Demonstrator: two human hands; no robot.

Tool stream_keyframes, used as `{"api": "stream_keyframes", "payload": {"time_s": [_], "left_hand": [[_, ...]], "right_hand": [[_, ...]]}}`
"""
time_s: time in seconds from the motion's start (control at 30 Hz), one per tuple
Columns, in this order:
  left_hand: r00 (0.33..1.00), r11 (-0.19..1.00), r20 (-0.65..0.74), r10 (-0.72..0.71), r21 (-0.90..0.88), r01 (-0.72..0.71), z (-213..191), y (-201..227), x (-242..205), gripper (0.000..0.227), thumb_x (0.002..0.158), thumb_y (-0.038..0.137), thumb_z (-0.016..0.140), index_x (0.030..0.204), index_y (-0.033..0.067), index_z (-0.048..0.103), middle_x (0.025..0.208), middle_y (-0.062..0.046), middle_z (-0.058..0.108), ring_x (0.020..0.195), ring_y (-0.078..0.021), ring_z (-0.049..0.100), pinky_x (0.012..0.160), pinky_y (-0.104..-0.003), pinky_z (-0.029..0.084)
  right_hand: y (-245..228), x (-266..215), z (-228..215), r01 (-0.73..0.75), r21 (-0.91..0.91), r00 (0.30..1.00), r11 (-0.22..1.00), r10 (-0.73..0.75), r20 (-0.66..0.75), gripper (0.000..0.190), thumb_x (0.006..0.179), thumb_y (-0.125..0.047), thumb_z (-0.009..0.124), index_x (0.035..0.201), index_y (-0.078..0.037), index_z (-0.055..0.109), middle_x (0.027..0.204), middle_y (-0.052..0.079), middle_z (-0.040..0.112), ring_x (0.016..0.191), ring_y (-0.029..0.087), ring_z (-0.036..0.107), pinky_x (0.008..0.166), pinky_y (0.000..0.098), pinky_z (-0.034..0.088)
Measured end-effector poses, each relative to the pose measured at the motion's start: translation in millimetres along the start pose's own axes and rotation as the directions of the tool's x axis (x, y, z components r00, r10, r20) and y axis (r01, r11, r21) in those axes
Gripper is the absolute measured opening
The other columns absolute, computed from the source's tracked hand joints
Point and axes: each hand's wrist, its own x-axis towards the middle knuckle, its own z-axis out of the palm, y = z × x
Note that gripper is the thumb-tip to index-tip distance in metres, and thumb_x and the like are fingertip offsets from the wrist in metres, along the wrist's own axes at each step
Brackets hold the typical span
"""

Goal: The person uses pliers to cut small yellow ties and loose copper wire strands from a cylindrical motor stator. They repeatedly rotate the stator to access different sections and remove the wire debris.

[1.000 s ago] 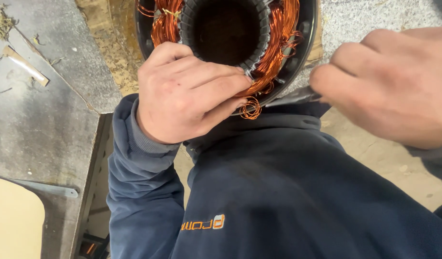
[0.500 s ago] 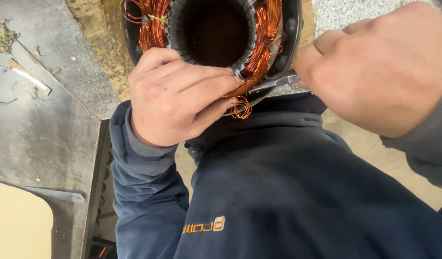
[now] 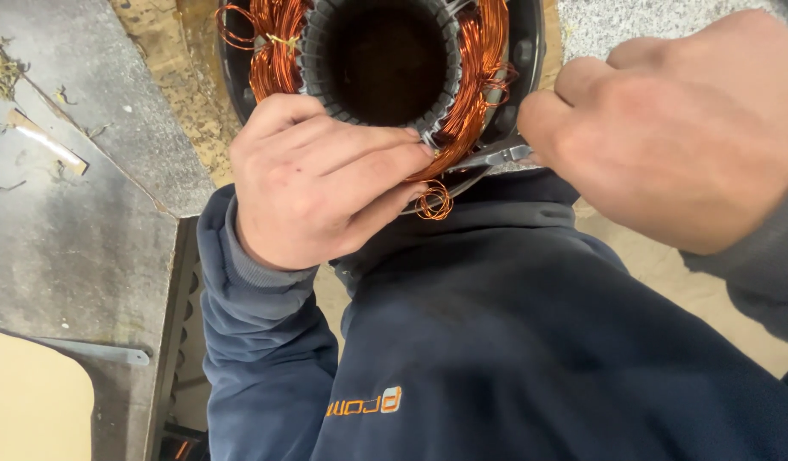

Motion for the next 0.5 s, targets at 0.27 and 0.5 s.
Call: {"api": "stream_keyframes", "payload": {"time_s": [0.27, 0.5], "left_hand": [[1.000, 1.000, 0.003, -0.003, -0.007, 0.003, -1, 0, 2, 0.025, 0.092, 0.023, 0.088, 0.111, 0.0144, 0.074, 0.108, 0.003, 0.075, 0.082, -0.0127, 0.068, 0.081, -0.031, 0.044], [1.000, 1.000, -0.003, -0.011, -0.022, 0.011, -3, -1, 3, 0.025, 0.091, 0.024, 0.087, 0.111, 0.0148, 0.074, 0.107, 0.004, 0.075, 0.084, -0.0124, 0.069, 0.082, -0.031, 0.044]], "right_hand": [[8, -2, 19, 0.107, 0.019, 0.976, 0.994, -0.102, -0.191, 0.010, 0.081, -0.024, 0.065, 0.074, -0.020, 0.059, 0.064, -0.005, 0.057, 0.057, 0.011, 0.064, 0.042, 0.0277, 0.044], [10, -12, 28, 0.153, -0.096, 0.944, 0.984, -0.174, -0.279, 0.016, 0.075, -0.024, 0.064, 0.068, -0.017, 0.052, 0.060, -0.003, 0.047, 0.055, 0.013, 0.061, 0.044, 0.0293, 0.044]]}}
